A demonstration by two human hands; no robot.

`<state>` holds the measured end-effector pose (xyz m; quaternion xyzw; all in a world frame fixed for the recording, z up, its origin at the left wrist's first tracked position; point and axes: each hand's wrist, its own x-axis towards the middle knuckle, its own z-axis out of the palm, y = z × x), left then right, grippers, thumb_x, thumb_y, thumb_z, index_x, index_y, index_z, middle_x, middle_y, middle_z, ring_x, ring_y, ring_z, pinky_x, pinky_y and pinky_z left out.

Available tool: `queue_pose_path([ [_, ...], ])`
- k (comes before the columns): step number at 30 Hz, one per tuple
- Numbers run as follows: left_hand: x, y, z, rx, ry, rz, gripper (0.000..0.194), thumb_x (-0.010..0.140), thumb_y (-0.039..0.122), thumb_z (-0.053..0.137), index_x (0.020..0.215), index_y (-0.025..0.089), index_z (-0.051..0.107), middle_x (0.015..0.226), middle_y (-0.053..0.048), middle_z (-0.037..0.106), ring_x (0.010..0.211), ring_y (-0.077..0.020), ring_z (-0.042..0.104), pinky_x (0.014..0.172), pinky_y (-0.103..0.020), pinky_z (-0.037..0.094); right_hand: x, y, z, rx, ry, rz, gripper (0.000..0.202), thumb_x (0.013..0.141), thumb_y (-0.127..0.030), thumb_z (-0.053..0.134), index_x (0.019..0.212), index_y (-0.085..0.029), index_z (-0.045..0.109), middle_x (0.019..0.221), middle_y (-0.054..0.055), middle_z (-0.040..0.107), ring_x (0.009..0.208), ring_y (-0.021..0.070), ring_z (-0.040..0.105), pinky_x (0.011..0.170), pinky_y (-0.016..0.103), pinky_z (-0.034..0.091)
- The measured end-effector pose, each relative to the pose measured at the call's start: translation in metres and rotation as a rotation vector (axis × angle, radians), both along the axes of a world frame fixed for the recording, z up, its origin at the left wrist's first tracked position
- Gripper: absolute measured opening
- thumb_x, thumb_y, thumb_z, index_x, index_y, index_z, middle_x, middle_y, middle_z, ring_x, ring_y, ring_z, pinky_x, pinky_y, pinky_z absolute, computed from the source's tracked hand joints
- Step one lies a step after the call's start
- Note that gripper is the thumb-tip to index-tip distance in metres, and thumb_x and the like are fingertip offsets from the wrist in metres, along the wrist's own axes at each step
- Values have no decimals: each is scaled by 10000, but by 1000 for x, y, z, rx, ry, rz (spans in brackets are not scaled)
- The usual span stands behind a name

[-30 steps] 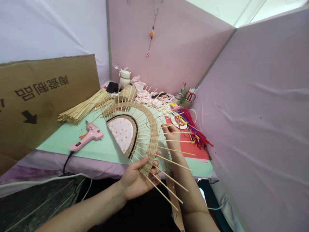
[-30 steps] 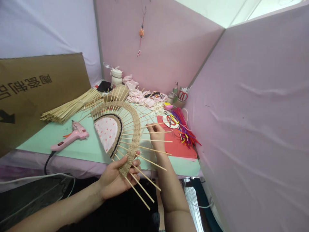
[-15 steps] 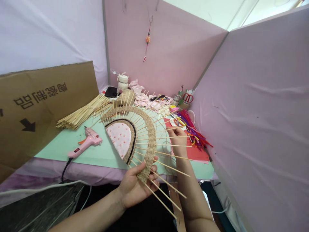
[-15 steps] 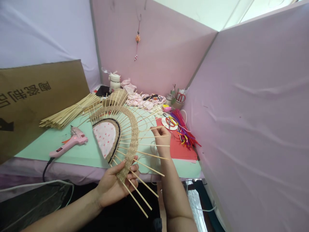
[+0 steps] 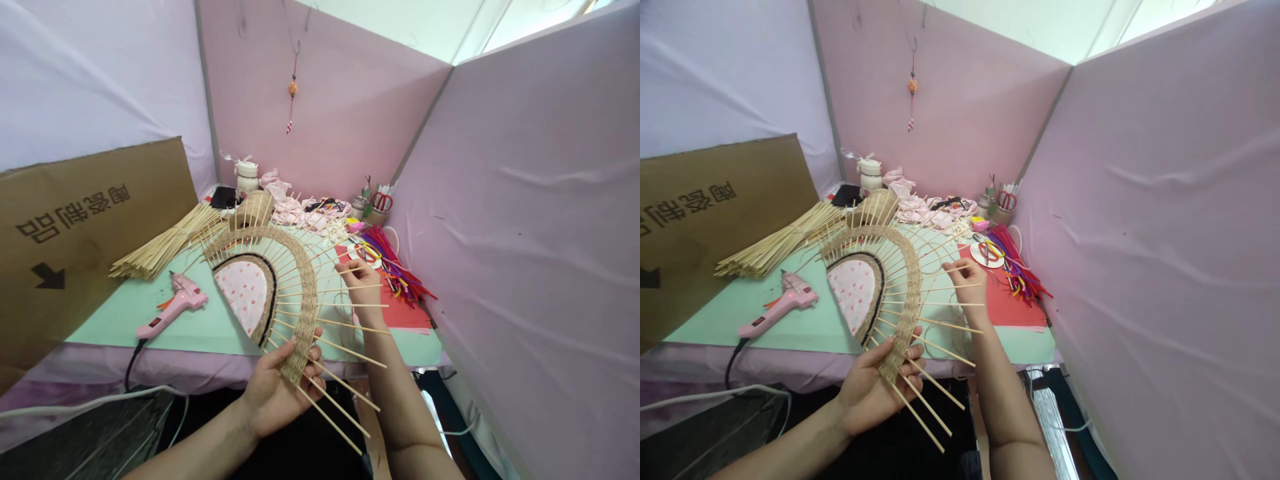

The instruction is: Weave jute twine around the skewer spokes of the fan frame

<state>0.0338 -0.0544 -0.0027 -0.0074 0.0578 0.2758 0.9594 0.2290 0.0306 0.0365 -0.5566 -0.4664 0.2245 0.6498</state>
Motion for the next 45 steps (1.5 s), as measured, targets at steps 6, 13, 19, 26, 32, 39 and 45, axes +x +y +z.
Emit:
queue_pose_path([
  [6,-1,-1,0,-18,-8,-3,375,824,255,660,1168,109,621,819,-28,574,667,-99,510,705,-260,442,-20,15,-9,5,-53,34,305,722,-427,701,622,-185,543,567,-53,457,553,99,384,539,246,320],
  [13,1,-2,-3,-26,51,2,367,806,253,681,1137,96,654,824,-35,631,668,-99,550,718,-254,457,-47,22,-11,79,119,118,240,814,-430,615,797,-197,559,765,-8,581,675,133,508,648,275,421],
  [19,-27,-4,-6,241,326,-198,444,842,510,595,1034,125,705,1079,-102,685,988,-188,630,912,-305,457,-57,20,-10,130,144,103,240,855,-450,596,758,-254,497,729,-14,542,668,153,468,665,301,414],
  [26,-73,2,69,1604,1209,-235,183,827,395,634,810,220,686,814,12,674,766,-149,588,707,-249,421,-61,20,-5,118,135,81,265,837,-436,589,721,-240,455,689,-24,502,642,147,441,628,295,383],
  [32,-4,51,83,1665,1549,765,54,822,230,605,830,193,566,907,-28,574,905,-176,532,825,-307,417,-60,23,-7,123,112,81,297,820,-438,588,700,-216,432,643,-58,422,609,117,389,593,266,338],
  [39,21,67,78,1715,1816,603,296,775,378,670,766,218,422,812,-4,519,767,-188,512,678,-317,401,-53,27,-12,119,110,106,308,796,-438,601,685,-218,417,624,-64,389,600,114,359,586,263,330],
  [45,22,64,91,1830,1915,477,227,805,355,629,820,214,452,868,-26,529,740,-184,535,641,-312,400,-50,25,-8,72,96,165,294,811,-438,603,713,-217,437,648,-58,409,610,113,374,599,262,336],
])
